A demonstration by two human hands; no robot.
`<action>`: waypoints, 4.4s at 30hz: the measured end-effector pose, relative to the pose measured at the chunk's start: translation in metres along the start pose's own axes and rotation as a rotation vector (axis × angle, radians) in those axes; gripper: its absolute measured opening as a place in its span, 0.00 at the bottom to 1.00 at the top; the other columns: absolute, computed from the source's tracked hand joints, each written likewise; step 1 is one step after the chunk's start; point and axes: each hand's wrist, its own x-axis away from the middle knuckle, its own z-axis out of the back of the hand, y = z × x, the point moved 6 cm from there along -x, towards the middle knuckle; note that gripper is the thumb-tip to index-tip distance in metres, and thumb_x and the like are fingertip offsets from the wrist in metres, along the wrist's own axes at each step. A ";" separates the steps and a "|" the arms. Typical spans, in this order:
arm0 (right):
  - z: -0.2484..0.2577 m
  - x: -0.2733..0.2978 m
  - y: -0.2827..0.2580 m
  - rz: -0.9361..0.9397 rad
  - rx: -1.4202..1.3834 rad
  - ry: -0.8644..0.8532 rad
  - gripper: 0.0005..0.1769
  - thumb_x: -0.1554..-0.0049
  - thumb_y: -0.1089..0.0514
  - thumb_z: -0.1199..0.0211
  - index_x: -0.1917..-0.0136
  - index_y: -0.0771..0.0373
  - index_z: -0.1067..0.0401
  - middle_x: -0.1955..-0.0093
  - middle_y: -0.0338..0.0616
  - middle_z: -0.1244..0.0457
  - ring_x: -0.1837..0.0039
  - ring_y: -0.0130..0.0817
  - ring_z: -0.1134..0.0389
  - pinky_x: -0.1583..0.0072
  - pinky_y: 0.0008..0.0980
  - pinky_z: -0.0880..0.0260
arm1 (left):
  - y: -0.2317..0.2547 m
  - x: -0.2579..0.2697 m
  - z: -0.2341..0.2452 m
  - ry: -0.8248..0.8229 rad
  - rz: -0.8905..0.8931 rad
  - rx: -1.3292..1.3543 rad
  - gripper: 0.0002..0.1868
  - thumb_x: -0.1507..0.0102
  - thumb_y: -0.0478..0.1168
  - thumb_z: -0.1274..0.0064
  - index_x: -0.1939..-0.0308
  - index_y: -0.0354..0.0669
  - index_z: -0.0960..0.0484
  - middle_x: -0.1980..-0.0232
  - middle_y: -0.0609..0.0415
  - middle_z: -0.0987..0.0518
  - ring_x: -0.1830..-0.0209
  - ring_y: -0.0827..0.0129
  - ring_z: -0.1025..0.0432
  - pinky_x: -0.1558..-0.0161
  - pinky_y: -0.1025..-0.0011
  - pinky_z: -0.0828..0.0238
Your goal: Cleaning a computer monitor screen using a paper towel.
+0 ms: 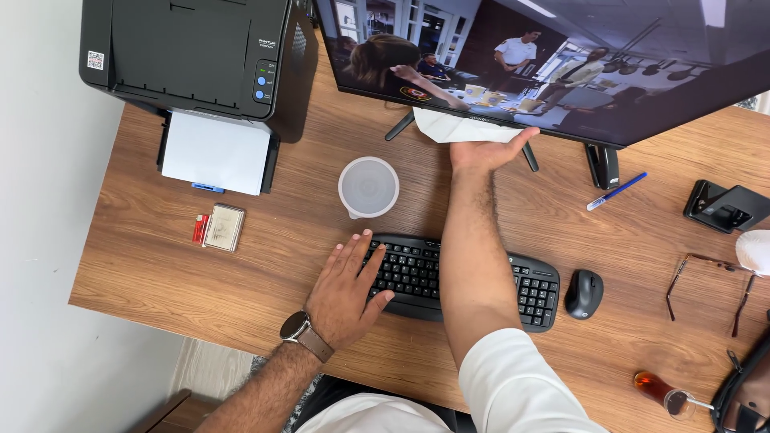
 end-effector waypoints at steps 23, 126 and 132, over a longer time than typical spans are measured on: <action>0.005 -0.004 -0.019 0.067 -0.021 0.063 0.62 0.51 0.14 0.55 0.16 0.51 0.61 0.15 0.50 0.62 0.15 0.54 0.62 0.19 0.66 0.63 | -0.001 0.001 -0.002 -0.012 0.011 0.019 0.37 0.31 0.57 0.55 0.26 0.35 0.39 0.21 0.34 0.47 0.21 0.46 0.50 0.25 0.48 0.57; -0.022 0.038 0.077 -0.224 0.240 0.052 0.69 0.58 0.12 0.47 0.19 0.58 0.54 0.21 0.52 0.50 0.20 0.50 0.49 0.22 0.58 0.49 | -0.021 0.013 0.004 0.015 0.022 0.101 0.37 0.30 0.59 0.60 0.26 0.36 0.40 0.21 0.34 0.47 0.21 0.45 0.50 0.25 0.48 0.58; -0.024 0.041 0.091 -0.192 0.229 0.058 0.69 0.58 0.12 0.46 0.19 0.57 0.54 0.20 0.51 0.51 0.19 0.50 0.51 0.21 0.59 0.52 | -0.024 0.013 0.000 0.022 0.026 0.083 0.37 0.30 0.59 0.60 0.26 0.36 0.41 0.21 0.34 0.47 0.21 0.45 0.50 0.25 0.48 0.58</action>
